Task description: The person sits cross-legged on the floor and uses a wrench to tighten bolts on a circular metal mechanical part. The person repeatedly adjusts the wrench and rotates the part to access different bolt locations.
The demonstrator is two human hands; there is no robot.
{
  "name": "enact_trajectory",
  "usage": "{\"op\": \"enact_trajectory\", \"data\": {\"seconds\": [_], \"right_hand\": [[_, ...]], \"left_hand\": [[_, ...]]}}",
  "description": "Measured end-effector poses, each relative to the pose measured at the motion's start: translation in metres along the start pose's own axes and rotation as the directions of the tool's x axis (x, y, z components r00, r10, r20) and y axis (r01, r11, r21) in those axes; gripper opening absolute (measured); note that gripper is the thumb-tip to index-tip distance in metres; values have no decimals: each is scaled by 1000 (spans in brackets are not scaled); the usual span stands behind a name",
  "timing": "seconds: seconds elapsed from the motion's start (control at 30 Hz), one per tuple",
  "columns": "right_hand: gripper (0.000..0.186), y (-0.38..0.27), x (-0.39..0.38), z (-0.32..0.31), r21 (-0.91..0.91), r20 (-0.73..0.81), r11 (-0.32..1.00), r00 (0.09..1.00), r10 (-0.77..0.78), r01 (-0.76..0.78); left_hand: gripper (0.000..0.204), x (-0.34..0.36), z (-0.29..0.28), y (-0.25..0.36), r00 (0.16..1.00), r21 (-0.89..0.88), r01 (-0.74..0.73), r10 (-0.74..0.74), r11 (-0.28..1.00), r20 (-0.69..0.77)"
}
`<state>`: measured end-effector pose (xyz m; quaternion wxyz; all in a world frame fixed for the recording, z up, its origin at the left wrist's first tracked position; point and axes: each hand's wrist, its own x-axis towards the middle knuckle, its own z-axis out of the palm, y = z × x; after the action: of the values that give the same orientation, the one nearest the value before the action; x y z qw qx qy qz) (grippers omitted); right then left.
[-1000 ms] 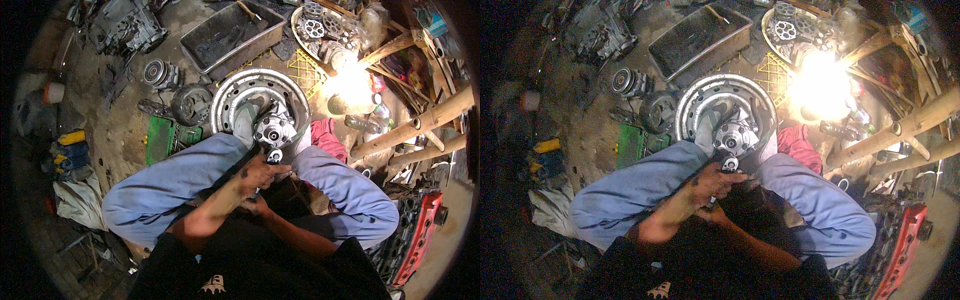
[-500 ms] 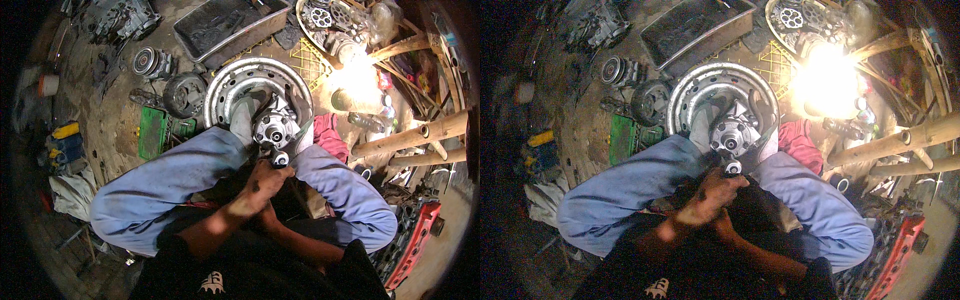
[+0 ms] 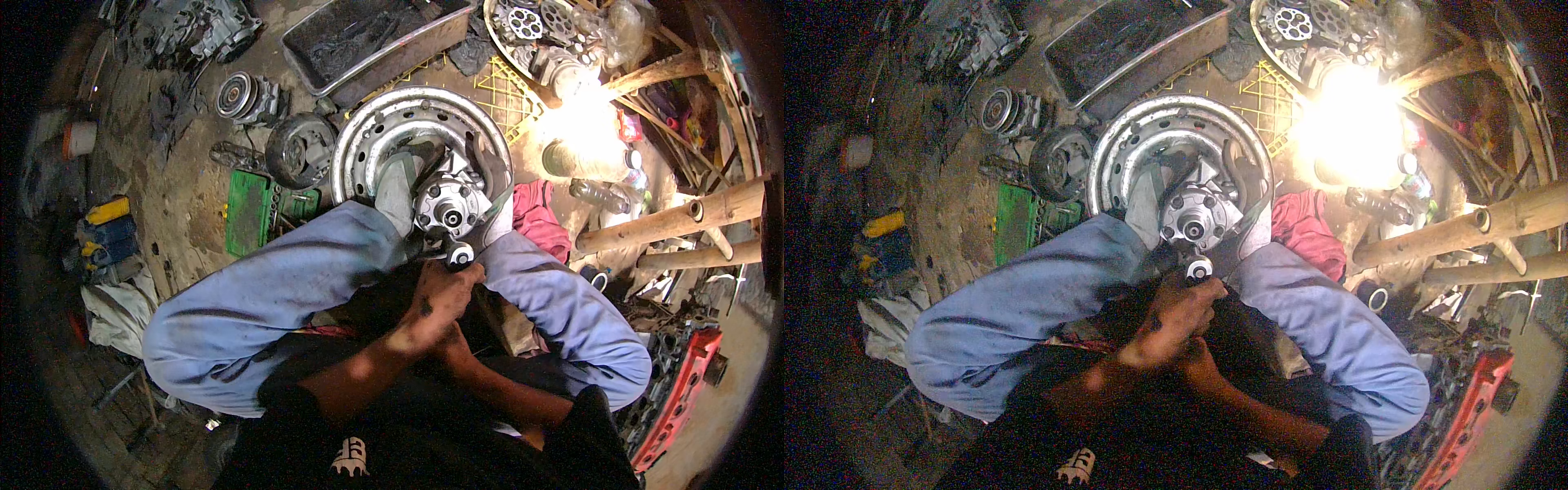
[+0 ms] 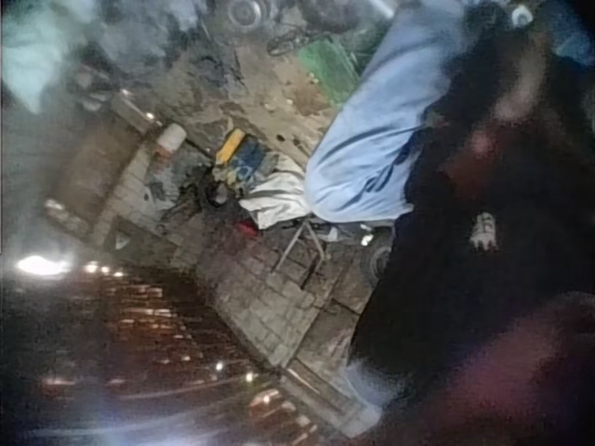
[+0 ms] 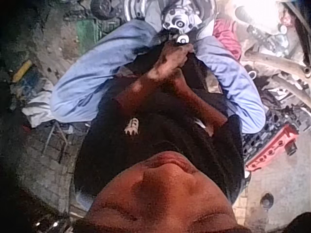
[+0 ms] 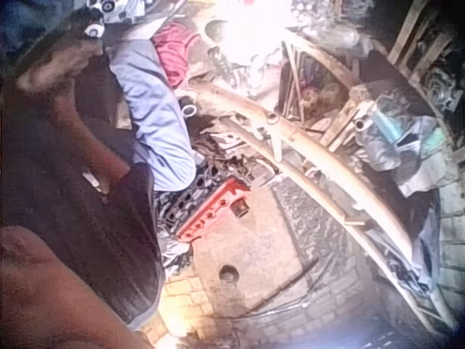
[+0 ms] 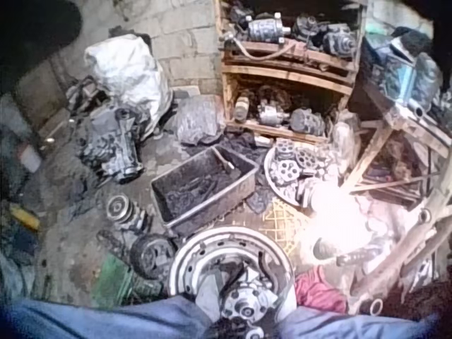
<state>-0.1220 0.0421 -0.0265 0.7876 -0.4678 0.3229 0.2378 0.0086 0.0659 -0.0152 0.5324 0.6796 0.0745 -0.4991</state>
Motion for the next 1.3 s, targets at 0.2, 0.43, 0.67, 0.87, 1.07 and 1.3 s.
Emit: {"op": "enact_trajectory", "data": {"seconds": [0.2,0.43,0.67,0.87,1.07,1.3], "right_hand": [[53,-12,-9,-15,-43,39,997,997,70,-68],[45,8,-18,-58,-194,37,981,999,6,1],[51,-44,-27,-102,-786,88,617,995,41,44],[67,-134,-22,-116,-737,75,665,964,256,-119],[29,-219,-5,-120,-852,4,445,846,533,-276],[56,-141,-20,-145,-46,335,872,815,473,-488]], "left_hand": [[24,-7,0,-18,989,-126,43,-25,991,144],[16,-8,29,16,961,-596,220,-277,772,-4],[20,-5,47,29,941,-767,266,-331,585,74],[25,2,63,43,988,-940,79,-151,332,29],[32,16,84,60,990,-991,-137,14,-3,-137],[14,13,67,24,987,-983,-101,141,151,-80]]}}
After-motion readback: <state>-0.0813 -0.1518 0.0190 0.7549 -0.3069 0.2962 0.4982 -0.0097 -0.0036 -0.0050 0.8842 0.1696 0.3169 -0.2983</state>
